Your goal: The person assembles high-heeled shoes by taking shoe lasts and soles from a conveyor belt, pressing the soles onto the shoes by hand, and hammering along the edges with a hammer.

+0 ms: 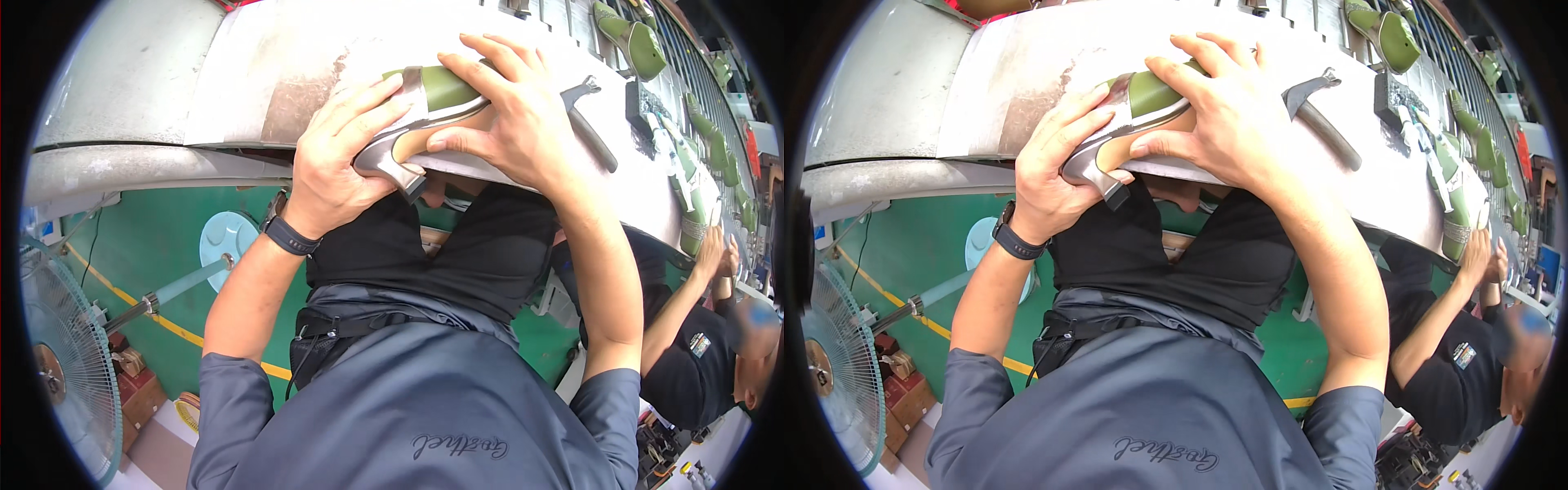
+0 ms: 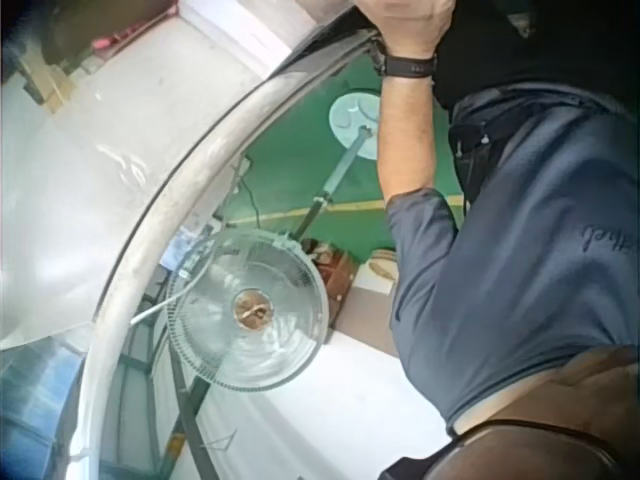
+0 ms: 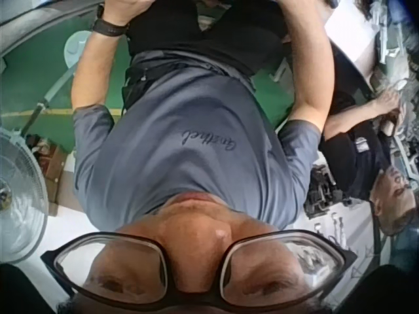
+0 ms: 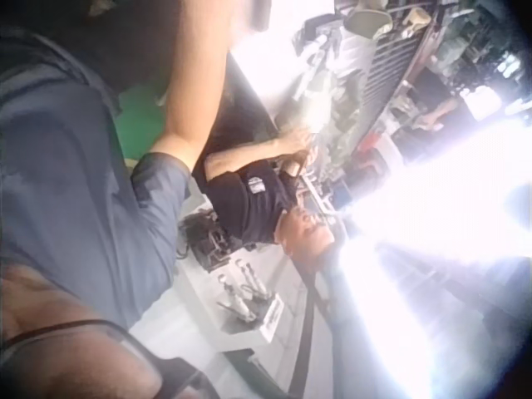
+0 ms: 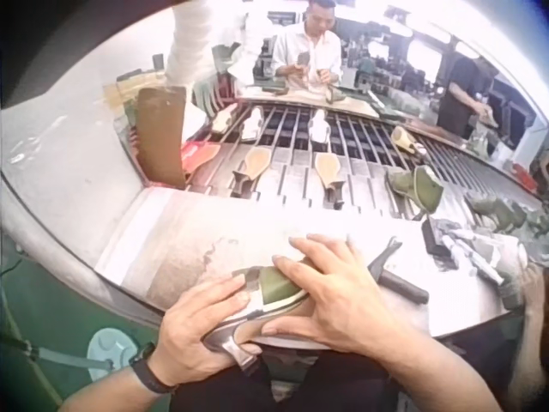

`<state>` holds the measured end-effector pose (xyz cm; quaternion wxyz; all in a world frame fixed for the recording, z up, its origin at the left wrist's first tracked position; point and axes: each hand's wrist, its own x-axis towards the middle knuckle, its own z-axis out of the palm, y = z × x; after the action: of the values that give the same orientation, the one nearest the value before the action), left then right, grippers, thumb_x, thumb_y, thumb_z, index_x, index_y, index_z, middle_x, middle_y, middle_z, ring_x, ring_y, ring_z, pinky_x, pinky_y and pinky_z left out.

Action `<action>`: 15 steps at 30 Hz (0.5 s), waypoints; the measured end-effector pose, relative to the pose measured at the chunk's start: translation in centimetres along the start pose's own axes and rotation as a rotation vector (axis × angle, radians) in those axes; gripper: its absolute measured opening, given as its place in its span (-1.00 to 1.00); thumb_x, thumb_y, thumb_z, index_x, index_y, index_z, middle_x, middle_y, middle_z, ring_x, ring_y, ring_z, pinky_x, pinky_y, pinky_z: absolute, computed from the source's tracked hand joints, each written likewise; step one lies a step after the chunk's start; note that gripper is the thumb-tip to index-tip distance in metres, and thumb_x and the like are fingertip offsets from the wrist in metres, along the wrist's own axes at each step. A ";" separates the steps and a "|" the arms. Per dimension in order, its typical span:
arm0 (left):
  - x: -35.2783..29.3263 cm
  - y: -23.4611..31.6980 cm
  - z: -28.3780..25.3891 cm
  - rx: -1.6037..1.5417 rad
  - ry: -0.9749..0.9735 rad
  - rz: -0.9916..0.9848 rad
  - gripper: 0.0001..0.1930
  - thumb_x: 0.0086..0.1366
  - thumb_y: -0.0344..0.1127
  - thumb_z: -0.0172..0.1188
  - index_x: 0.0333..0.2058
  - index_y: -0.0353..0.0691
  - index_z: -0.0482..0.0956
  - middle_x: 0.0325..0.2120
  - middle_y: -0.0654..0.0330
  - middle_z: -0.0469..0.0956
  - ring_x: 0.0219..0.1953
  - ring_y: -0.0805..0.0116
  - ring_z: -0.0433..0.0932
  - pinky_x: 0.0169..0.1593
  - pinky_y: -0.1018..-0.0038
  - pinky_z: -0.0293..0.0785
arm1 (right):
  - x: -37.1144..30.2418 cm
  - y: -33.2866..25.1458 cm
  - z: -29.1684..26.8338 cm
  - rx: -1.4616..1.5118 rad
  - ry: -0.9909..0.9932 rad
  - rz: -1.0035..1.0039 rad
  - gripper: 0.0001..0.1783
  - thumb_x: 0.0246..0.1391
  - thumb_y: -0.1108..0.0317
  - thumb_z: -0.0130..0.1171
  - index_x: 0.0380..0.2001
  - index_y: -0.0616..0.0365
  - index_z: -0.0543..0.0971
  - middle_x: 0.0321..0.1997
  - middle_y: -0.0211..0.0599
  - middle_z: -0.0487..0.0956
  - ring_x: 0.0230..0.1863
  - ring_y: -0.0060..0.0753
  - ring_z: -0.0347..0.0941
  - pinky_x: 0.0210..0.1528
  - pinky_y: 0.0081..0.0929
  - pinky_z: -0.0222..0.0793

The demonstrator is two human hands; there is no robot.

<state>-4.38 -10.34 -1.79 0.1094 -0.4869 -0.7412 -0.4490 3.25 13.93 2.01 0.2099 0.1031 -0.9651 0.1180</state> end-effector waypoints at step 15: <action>-0.3 -0.5 1.8 0.061 0.046 0.043 -0.33 -0.01 -0.24 0.66 0.12 -0.21 0.67 0.19 -0.03 0.60 0.27 -0.07 0.54 0.34 0.08 0.44 | 0.8 -0.7 -0.8 0.035 -0.016 0.059 -0.16 -0.28 -0.03 0.64 0.15 -0.01 0.68 0.32 -0.18 0.53 0.38 0.03 0.32 0.43 -0.04 0.26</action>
<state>-4.16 -9.19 -3.31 0.1507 -0.4886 -0.7413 -0.4347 3.01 13.39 3.15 0.1967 0.0792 -0.9671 0.1403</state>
